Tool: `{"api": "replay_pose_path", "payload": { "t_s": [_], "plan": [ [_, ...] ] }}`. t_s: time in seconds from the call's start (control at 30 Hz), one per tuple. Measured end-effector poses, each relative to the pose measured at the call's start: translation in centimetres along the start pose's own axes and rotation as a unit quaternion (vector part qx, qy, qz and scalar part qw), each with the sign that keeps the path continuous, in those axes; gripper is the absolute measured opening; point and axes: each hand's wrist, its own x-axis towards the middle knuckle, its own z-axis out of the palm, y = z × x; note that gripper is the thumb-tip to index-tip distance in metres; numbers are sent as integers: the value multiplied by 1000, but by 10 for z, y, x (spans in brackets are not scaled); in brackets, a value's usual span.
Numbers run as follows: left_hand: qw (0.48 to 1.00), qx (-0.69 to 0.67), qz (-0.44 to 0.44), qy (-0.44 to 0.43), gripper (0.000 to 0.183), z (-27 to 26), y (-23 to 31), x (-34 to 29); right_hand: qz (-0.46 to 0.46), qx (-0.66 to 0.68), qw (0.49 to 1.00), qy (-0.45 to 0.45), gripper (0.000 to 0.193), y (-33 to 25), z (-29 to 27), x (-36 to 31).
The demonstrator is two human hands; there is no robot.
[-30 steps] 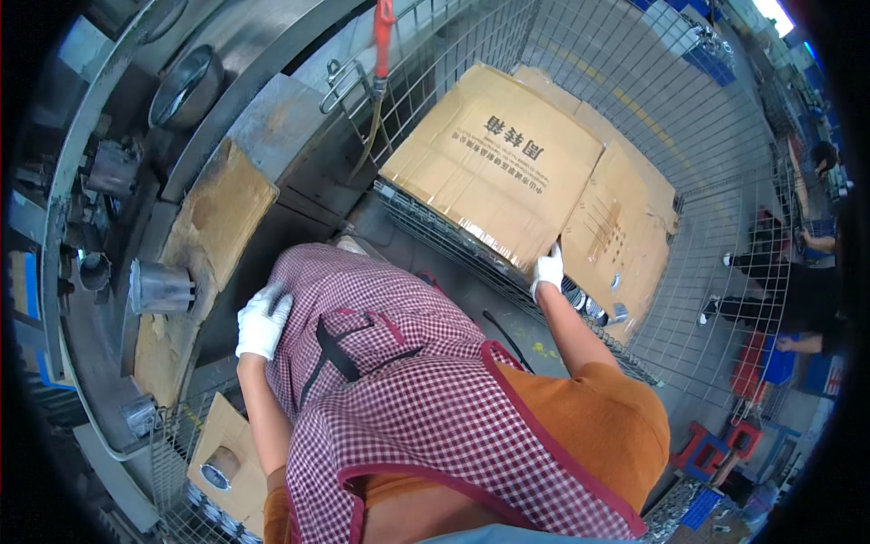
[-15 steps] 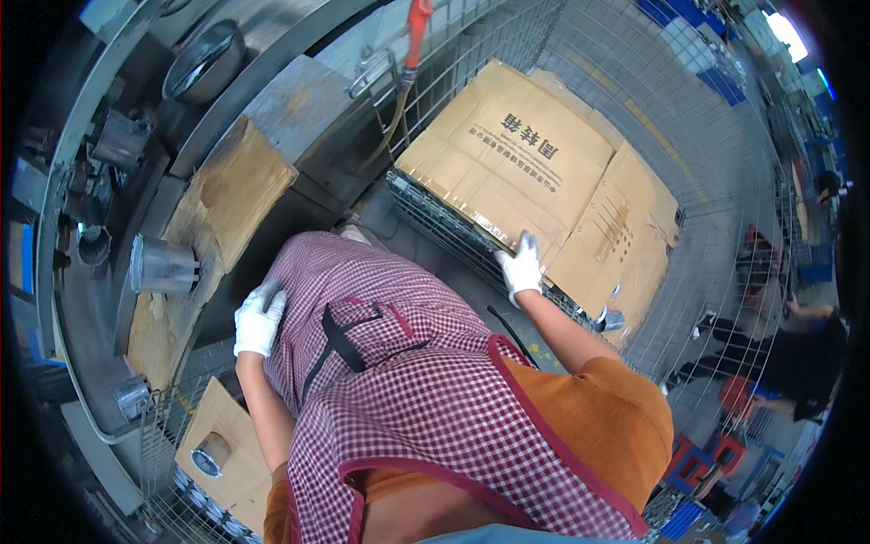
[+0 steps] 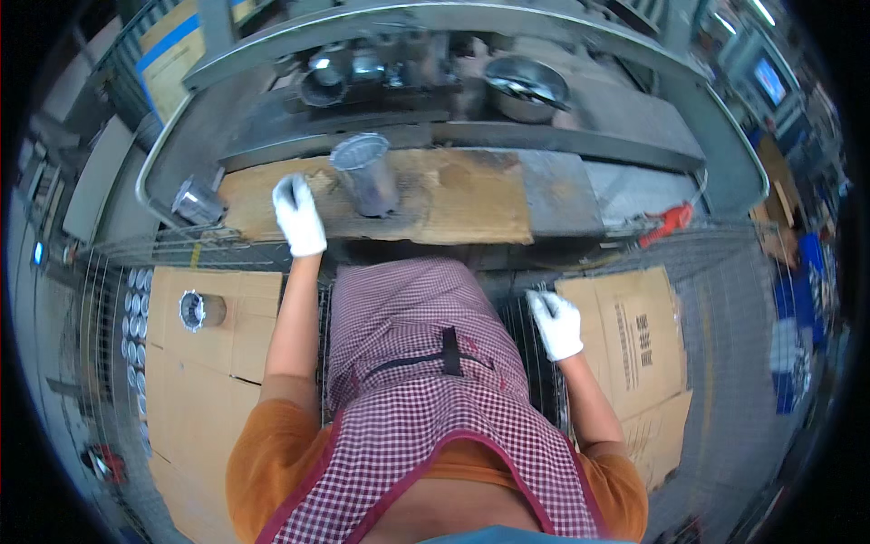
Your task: The worker is deburring and inspecting cylindrical metal components at a manufacturing station and placing them into a transport cage.
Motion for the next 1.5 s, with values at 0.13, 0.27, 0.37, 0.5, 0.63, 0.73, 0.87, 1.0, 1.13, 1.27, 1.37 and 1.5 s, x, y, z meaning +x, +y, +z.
{"api": "replay_pose_path", "payload": {
  "t_s": [0.13, 0.27, 0.37, 0.5, 0.63, 0.73, 0.87, 1.0, 1.13, 1.27, 1.37, 1.5],
  "plan": [
    [989, -100, 71, -84, 49, 28, -55, 42, -157, -18, 987, 44, 18, -60, 2, 74],
    [951, 20, -26, -308, 88, 39, 49, 9, -211, 39, 972, 99, 17, -100, 25, 102],
    [920, 163, -17, -357, 75, 25, 73, 10, -199, 47, 976, 71, 18, -113, 45, 97],
    [885, 158, 292, -327, 57, 3, 82, -12, -188, 70, 979, 36, 21, -101, 63, 85],
    [883, 35, 362, -296, 50, -9, 113, -30, -22, 239, 971, -24, 28, -103, 63, 80],
    [876, -45, 377, -298, 52, -10, 132, -42, 16, 320, 943, -84, 40, -99, 55, 80],
    [859, -90, 385, -326, 48, -13, 153, -51, 153, 613, 763, -133, 59, -120, 46, 71],
    [838, -115, 388, -366, 44, -10, 165, -62, -42, 784, 552, -281, 38, -131, 27, 70],
    [825, -168, 363, -399, 45, 1, 177, -77, 92, 660, 723, -182, 105, -125, 14, 54],
    [806, -221, 320, -447, 58, 20, 177, -101, 78, 729, 666, -140, 106, -110, 10, 45],
    [770, -163, 306, -536, 82, 32, 184, -110, 4, 810, 555, -188, 42, -97, 1, 32],
    [740, -38, 182, -646, 111, 43, 187, -103, 101, 788, 595, -124, 82, -36, 0, 8]
  ]
}}
